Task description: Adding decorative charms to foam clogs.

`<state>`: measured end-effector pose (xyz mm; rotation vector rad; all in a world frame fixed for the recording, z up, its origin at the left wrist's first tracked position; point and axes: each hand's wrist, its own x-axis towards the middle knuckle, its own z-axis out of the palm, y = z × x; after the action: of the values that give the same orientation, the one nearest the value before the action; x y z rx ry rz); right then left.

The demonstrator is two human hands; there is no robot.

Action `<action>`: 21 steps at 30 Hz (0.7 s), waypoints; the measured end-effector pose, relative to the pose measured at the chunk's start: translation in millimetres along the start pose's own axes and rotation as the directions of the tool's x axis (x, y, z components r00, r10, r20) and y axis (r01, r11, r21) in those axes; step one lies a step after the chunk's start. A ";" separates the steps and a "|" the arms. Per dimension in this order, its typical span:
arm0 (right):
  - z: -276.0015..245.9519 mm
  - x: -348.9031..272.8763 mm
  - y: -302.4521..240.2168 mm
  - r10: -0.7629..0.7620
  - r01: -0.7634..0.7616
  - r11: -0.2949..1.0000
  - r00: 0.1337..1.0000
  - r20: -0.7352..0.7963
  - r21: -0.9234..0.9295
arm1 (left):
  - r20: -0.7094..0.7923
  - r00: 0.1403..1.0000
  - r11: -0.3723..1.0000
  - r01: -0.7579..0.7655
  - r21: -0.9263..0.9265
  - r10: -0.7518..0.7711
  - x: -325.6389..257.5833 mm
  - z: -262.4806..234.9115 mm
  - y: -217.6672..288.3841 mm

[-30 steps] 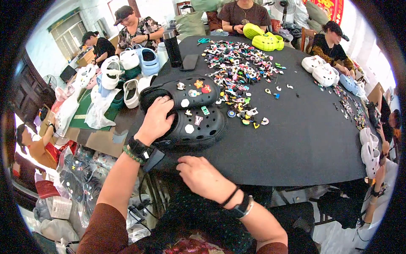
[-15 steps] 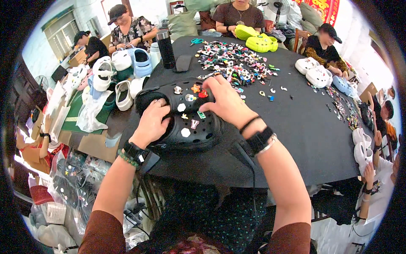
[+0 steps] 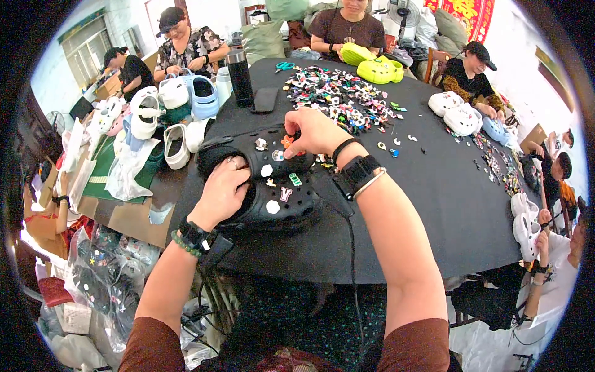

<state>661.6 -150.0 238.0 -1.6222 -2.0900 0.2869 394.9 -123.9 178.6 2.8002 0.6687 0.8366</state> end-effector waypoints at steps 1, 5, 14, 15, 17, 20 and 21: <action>0.3 0.9 0.9 0.011 -0.011 1.000 1.000 0.000 0.018 | -0.034 0.999 1.000 -0.028 0.011 0.028 0.2 1.8 -0.8; 11.5 -4.9 1.2 -0.026 0.025 1.000 0.995 -0.094 -0.010 | -0.064 0.996 0.997 -0.059 0.056 0.062 2.2 -0.9 3.9; 23.7 -16.5 -12.3 -0.059 0.038 0.997 0.943 -0.326 -0.068 | -0.071 0.995 0.997 -0.071 -0.021 0.070 4.5 2.7 -3.5; 24.0 -17.8 -8.4 -0.142 0.109 0.987 0.931 -0.335 -0.115 | -0.082 0.993 0.996 -0.081 -0.023 0.079 4.9 2.1 -1.8; 29.8 -17.2 -4.7 -0.253 0.213 0.965 0.907 -0.336 -0.151 | -0.057 0.997 0.998 -0.060 -0.009 0.060 1.8 -0.4 -1.2; 41.4 -13.2 8.3 -0.351 0.293 0.935 0.846 -0.401 -0.200 | 0.007 1.000 1.000 -0.020 -0.003 0.020 2.2 2.4 -3.7; 42.5 -15.5 9.4 -0.313 0.273 0.950 0.858 -0.408 -0.154 | -0.013 1.000 1.000 -0.024 -0.013 0.023 1.7 2.6 -2.4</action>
<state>651.8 -157.0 193.4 -1.2426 -1.9799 -0.2539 396.6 -121.1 176.7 2.7988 0.6313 0.8608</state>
